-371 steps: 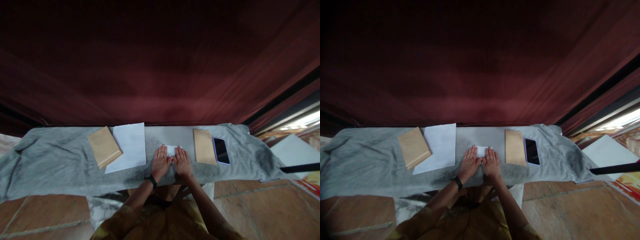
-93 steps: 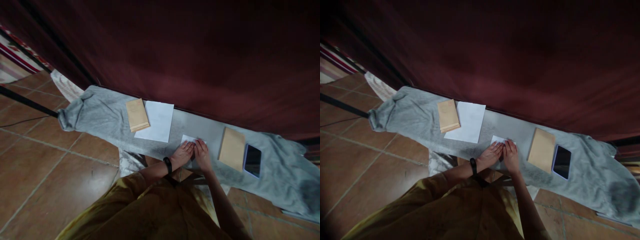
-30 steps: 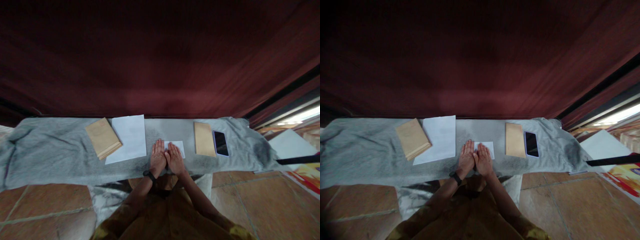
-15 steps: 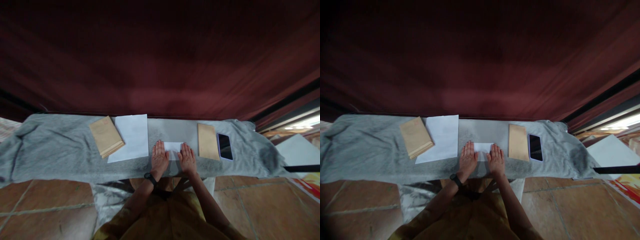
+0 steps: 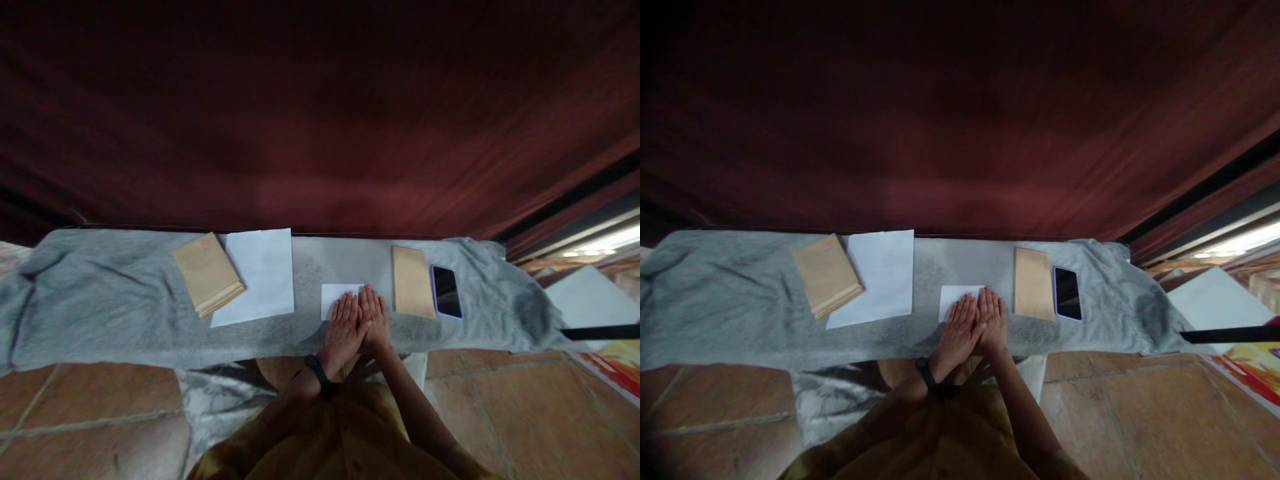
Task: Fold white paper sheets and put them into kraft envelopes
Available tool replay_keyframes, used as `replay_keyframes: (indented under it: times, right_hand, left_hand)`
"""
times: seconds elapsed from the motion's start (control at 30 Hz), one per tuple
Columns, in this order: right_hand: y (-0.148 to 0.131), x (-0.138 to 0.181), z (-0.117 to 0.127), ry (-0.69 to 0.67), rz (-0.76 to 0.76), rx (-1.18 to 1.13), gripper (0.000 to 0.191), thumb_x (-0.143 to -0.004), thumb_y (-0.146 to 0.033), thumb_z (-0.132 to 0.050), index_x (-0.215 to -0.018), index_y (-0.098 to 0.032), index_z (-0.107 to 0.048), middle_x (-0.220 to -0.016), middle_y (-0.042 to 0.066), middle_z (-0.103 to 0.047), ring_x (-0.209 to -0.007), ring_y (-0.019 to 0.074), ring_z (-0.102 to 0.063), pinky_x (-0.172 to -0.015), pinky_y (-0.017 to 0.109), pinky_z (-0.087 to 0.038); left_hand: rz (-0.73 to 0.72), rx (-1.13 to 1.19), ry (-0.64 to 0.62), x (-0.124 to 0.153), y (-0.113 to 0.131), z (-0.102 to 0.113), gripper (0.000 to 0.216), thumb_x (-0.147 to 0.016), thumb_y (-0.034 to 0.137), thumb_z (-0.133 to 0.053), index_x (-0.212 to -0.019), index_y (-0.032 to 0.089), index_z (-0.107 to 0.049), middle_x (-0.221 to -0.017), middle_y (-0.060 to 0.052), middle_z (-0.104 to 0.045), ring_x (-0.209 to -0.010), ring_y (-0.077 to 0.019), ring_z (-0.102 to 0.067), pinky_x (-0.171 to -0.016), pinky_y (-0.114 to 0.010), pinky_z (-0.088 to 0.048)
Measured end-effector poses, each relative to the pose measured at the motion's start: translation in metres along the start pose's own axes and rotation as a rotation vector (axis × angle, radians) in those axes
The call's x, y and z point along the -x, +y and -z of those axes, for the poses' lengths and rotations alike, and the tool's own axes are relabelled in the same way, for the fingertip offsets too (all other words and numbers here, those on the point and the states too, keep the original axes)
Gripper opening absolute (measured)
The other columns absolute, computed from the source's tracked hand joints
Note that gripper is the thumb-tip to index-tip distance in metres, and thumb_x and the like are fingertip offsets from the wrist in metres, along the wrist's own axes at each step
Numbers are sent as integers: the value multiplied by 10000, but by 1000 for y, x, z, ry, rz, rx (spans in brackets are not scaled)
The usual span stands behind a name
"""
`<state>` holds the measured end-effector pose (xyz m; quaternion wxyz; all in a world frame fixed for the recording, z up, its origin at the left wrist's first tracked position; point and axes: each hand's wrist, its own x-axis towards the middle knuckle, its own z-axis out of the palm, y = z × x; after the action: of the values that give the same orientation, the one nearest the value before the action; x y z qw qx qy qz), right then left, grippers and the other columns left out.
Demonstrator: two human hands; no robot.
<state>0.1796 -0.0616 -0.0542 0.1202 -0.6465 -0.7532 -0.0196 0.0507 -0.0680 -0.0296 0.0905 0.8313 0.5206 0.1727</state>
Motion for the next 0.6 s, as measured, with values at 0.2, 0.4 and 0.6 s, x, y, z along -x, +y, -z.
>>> replay_keyframes:
  times: [0.2, 0.4, 0.6]
  right_hand:
    - [-3, -4, -3, -3, -61, 7, 577, -1054, -328, -260, -1589, -114, -234, -1616, 132, -332, -1505, 240, -260, -1216, 446, -207]
    - [-5, -7, 2, -27, -101, 11, 554, -1057, -308, -249, -1563, -89, -303, -1608, 138, -347, -1488, 248, -300, -1219, 451, -203]
    - [-26, -14, 15, -15, -68, -107, 550, -1057, -311, -262, -1554, -81, -319, -1602, 147, -355, -1498, 265, -289, -1217, 488, -222]
  left_hand:
    - [103, -50, -14, 5, -11, -2, 727, -1019, 555, -294, -1553, 62, -302, -1614, -172, -322, -1521, -271, -247, -1237, -472, -261]
    - [189, -107, 8, 14, -29, 4, 700, -1023, 482, -315, -1571, 52, -249, -1624, -180, -286, -1535, -264, -198, -1244, -479, -232]
    - [197, -136, 26, 18, -38, 6, 599, -1002, 257, -305, -1569, 68, -268, -1624, -164, -304, -1532, -258, -208, -1240, -477, -250]
